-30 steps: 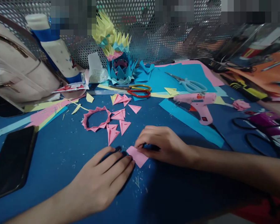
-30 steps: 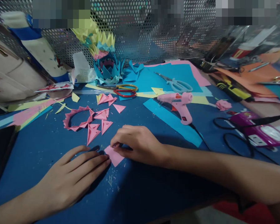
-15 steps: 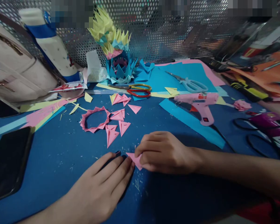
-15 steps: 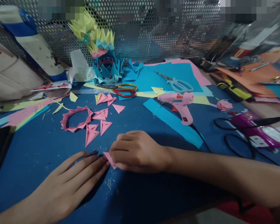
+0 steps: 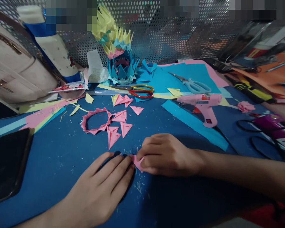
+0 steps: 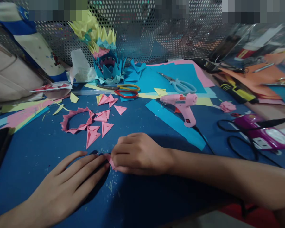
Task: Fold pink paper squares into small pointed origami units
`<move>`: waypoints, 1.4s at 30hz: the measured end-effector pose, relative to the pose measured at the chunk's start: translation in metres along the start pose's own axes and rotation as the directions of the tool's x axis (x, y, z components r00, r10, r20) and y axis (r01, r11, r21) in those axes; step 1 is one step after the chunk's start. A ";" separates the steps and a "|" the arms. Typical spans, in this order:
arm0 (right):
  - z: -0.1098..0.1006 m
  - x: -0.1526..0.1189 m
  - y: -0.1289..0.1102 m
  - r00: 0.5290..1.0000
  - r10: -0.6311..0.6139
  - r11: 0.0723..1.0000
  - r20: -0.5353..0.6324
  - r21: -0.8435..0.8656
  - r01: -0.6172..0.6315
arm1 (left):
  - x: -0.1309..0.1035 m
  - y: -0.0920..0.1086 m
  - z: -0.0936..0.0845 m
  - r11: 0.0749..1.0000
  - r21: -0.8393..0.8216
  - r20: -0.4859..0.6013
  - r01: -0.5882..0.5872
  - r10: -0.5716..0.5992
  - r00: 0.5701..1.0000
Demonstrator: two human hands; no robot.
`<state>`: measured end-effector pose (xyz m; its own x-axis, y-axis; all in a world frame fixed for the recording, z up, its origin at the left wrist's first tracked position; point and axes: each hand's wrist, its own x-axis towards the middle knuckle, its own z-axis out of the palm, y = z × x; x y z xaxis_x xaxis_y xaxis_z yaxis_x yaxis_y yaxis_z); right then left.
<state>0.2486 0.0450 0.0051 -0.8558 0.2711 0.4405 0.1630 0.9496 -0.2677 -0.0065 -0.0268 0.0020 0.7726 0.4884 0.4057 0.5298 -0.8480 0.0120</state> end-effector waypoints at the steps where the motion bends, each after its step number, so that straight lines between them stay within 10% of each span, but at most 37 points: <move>1: 0.000 0.000 0.000 1.000 -0.001 1.000 -0.002 0.001 0.001 | 0.000 0.000 0.000 1.000 -0.001 0.002 -0.001 0.001 1.000; 29: -0.016 0.006 0.013 0.957 -0.231 0.964 0.174 -0.092 0.249 | 0.001 0.002 -0.001 0.998 0.053 0.058 -0.026 0.023 0.998; 42: -0.012 0.003 0.007 0.986 -0.098 0.953 0.136 -0.271 0.132 | 0.003 0.005 -0.002 0.996 0.050 0.107 -0.079 0.074 0.992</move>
<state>0.2528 0.0544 0.0148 -0.9264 0.1532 0.3439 0.1757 0.9838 0.0351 -0.0025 -0.0303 0.0050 0.8424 0.4437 0.3058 0.4837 -0.8727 -0.0661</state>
